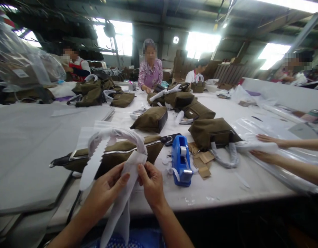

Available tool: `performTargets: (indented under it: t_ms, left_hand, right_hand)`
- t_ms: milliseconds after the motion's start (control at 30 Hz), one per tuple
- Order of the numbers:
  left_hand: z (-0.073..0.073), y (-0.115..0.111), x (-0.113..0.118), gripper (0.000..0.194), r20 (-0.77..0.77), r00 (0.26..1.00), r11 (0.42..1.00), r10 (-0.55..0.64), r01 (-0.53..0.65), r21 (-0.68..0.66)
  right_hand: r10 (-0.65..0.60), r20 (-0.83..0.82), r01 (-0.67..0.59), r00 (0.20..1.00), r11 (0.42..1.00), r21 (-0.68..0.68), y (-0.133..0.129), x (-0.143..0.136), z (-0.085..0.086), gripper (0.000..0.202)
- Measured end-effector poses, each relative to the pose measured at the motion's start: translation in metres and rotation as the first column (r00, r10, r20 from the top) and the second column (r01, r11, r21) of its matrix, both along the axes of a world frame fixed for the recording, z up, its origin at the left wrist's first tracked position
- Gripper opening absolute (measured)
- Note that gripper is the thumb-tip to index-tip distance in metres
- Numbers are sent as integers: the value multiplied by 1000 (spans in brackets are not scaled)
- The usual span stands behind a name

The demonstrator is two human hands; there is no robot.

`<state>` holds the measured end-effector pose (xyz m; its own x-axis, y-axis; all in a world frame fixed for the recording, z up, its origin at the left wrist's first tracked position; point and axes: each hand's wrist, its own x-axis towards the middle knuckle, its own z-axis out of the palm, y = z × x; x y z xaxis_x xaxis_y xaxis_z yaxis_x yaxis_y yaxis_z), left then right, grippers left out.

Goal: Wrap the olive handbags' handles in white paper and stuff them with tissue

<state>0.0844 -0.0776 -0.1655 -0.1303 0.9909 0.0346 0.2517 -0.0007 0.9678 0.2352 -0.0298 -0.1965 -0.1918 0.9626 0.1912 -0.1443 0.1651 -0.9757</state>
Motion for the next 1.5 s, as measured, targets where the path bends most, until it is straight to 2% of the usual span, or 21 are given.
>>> performTargets:
  t_ms: [100,233,300,433,600,700,767,800,833,900,933,967,1000,1067,1133,1200,1367,1500]
  left_hand:
    - [2,9,6,46,100,994,996,-43,50,-76]
    - [2,15,11,43,85,996,996,-41,47,-74]
    - [3,15,11,46,57,997,993,-55,61,-100]
    - [8,14,11,44,9,996,990,-83,84,-111]
    - [12,14,13,45,2,995,990,-99,99,-101]
    - [14,13,13,50,55,994,987,-91,97,-130]
    - [14,13,11,53,96,990,982,-99,113,-149]
    - [13,13,10,54,113,988,980,-105,122,-159]
    - [11,13,8,56,128,986,976,-110,131,-172]
    - [7,14,5,58,146,982,968,-119,148,-203]
    - [5,14,4,58,148,981,964,-125,155,-215]
    - [3,15,3,58,149,981,962,-127,158,-221]
    - [3,16,2,58,148,981,962,-128,159,-222]
    - [3,17,3,58,148,982,965,-120,150,-217]
    - [7,17,4,58,157,982,967,-103,136,-217]
    - [10,16,6,58,169,982,967,-82,119,-225]
    - [4,18,1,62,153,985,967,-84,117,-227]
    - [-6,25,-7,65,125,984,958,-128,156,-242]
  right_hand:
    - [-6,66,3,998,999,43,-1,4,4,41]
    - [-101,187,78,977,989,128,0,12,8,32]
    - [-113,157,98,981,990,96,2,14,9,29]
    - [-116,24,116,993,993,-24,9,10,14,39]
    - [-89,-109,74,990,988,-133,12,1,22,49]
    - [-18,-32,15,999,996,-93,10,12,27,42]
    - [-86,125,86,988,996,5,8,35,28,32]
    - [-200,222,186,954,979,82,8,51,27,29]
    - [-350,310,310,884,935,171,8,70,25,28]
    - [-617,421,537,665,786,306,11,108,19,30]
    - [-660,458,595,595,745,301,14,126,15,33]
    - [-660,484,623,574,736,265,17,140,10,36]
    - [-640,504,628,579,745,224,21,152,5,38]
    - [-562,522,597,641,793,121,29,162,-5,40]
    - [-499,503,561,705,827,34,35,161,-13,42]
    - [-482,443,552,756,833,-36,39,154,-16,43]
    - [-561,257,602,787,790,-116,34,139,-5,43]
    - [-619,166,639,767,758,-128,9,131,13,39]
